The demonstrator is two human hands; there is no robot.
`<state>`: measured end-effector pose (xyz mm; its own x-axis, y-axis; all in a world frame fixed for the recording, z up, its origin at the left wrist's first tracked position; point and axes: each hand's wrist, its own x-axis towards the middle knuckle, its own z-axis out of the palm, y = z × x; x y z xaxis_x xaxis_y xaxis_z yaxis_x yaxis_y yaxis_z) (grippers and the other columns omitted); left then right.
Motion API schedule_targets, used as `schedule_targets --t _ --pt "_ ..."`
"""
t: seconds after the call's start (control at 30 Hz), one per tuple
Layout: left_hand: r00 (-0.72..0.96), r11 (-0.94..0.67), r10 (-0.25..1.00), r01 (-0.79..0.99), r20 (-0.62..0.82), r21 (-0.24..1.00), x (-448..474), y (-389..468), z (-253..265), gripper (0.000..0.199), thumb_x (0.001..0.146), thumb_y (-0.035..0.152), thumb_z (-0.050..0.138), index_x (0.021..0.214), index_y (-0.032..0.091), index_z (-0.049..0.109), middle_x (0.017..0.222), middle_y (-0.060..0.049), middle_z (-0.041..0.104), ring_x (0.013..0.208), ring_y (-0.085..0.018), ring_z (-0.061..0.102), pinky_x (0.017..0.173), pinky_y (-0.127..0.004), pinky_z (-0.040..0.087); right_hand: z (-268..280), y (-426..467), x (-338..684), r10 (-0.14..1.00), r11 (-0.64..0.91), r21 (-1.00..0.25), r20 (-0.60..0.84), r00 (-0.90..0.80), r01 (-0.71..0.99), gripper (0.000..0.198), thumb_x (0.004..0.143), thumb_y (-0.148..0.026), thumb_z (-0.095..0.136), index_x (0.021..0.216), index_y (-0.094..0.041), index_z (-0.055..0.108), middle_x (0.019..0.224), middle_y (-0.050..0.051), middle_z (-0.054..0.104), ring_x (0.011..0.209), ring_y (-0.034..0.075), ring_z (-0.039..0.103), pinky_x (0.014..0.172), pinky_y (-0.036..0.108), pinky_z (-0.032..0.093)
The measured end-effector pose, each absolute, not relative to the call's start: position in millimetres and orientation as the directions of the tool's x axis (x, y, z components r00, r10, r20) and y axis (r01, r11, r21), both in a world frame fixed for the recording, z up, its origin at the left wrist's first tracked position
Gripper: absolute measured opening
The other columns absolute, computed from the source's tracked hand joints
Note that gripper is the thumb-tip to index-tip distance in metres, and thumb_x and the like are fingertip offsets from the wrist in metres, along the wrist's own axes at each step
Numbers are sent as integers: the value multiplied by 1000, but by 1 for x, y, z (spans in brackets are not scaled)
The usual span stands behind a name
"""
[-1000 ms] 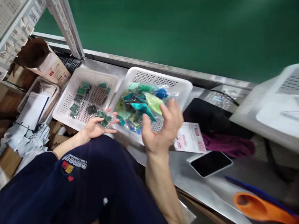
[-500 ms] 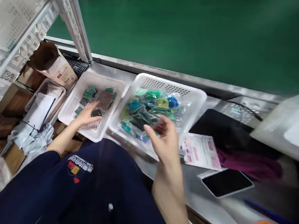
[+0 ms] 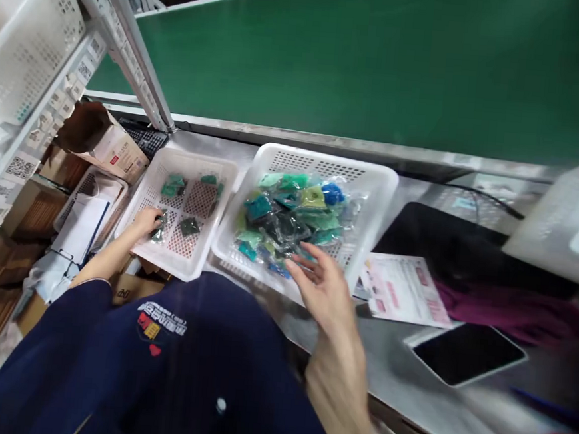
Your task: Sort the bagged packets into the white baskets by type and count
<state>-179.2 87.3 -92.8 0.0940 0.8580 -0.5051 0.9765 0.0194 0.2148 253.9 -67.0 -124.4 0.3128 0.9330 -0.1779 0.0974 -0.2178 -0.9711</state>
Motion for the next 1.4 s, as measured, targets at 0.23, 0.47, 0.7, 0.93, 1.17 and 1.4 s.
schedule_targets --t 0.23,0.47,0.7,0.93,1.17,1.4 --pt "-15 109 924 968 -382 225 -166 92 -80 17 95 21 77 108 13 72 112 -11 74 117 -29 68 111 -51 51 -116 -59 221 980 -133 -979 -107 167 156 63 88 -70 75 132 -24 69 123 14 73 108 32 76 99 55 64" --pt "117 -98 993 880 -11 465 -73 89 -49 23 100 19 67 122 20 74 129 -9 74 131 -26 61 121 -44 45 -103 -58 154 940 -1 -970 -83 -330 243 44 99 -48 65 133 -20 70 124 14 77 107 29 77 100 50 64" --pt "672 -514 740 590 -27 622 -18 98 -65 88 81 45 94 157 19 58 169 -19 50 156 -36 48 127 -47 46 -100 2 81 781 119 -750 -335 -528 651 38 107 -23 53 140 -13 68 135 19 75 124 28 73 114 43 56" --pt "260 -187 949 918 -177 349 -115 173 -85 56 99 14 67 154 6 59 162 -24 56 157 -33 48 134 -48 35 -117 45 -43 795 3 -465 -537 -284 886 74 102 -44 70 165 -14 47 168 37 39 152 58 43 105 82 49" --pt "229 -170 918 965 -323 202 -143 189 -134 67 93 20 78 157 17 58 165 -20 53 148 -34 55 122 -45 49 -118 26 -54 815 201 -549 -365 -450 811 36 95 -6 57 122 -21 76 140 17 72 137 35 64 104 48 60" --pt "200 -140 913 973 -356 186 -135 194 -151 56 101 8 59 157 15 58 152 -22 60 127 -30 64 107 -39 54 -91 19 125 990 123 -471 116 -77 874 29 104 -26 51 126 -19 70 153 20 61 137 32 62 113 49 56"
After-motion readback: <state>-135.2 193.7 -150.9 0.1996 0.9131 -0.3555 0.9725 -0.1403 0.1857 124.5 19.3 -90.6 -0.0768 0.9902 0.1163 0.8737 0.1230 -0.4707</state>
